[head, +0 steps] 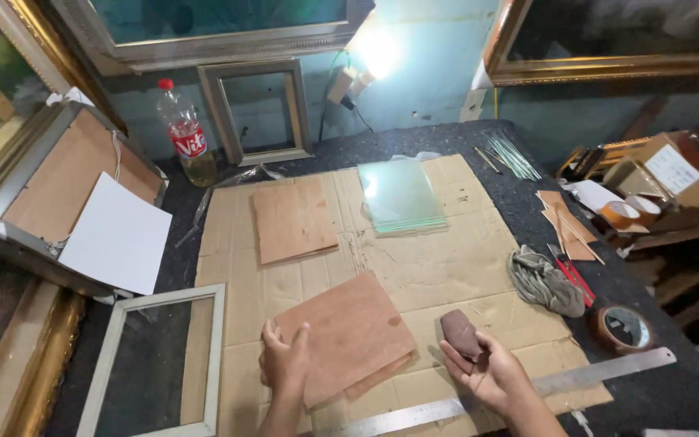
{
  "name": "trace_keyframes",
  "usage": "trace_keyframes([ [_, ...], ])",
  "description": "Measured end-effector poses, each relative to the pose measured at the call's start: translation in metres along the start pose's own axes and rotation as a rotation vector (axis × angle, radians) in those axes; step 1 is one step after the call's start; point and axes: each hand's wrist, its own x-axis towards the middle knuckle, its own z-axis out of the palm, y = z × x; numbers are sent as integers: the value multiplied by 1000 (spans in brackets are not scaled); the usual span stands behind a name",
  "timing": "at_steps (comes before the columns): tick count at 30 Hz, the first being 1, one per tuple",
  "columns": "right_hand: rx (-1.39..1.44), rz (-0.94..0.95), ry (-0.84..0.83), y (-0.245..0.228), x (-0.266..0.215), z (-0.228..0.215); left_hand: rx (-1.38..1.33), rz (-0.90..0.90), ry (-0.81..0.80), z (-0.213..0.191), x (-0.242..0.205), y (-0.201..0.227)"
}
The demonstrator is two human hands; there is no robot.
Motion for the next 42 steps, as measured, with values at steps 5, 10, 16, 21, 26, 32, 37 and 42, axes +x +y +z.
trace_keyframes([
  [5, 20, 81, -40, 10, -3, -15, -181, -103, -15, 5, 24, 1],
  [10, -8, 103, -57, 8, 10, -22, -518, -85, -104, 31, 55, -3],
  [16, -66, 176, -131, -7, 15, -8, -858, 167, -520, 20, 13, 22],
  [21, -93, 281, -106, -10, 35, -8, -693, 69, -53, -41, -17, 24],
  [26, -139, 346, -133, -10, 56, 7, -827, 263, 184, -106, -41, -8],
  [32, -212, 380, -234, -10, 57, 22, -683, 216, 263, -102, -66, -30],
  [37, -266, 342, -232, -19, 47, 25, -781, 203, 213, -79, -57, -37],
  [42, -110, 371, -180, -33, 49, 15, -822, 307, 118, -55, -69, -11],
])
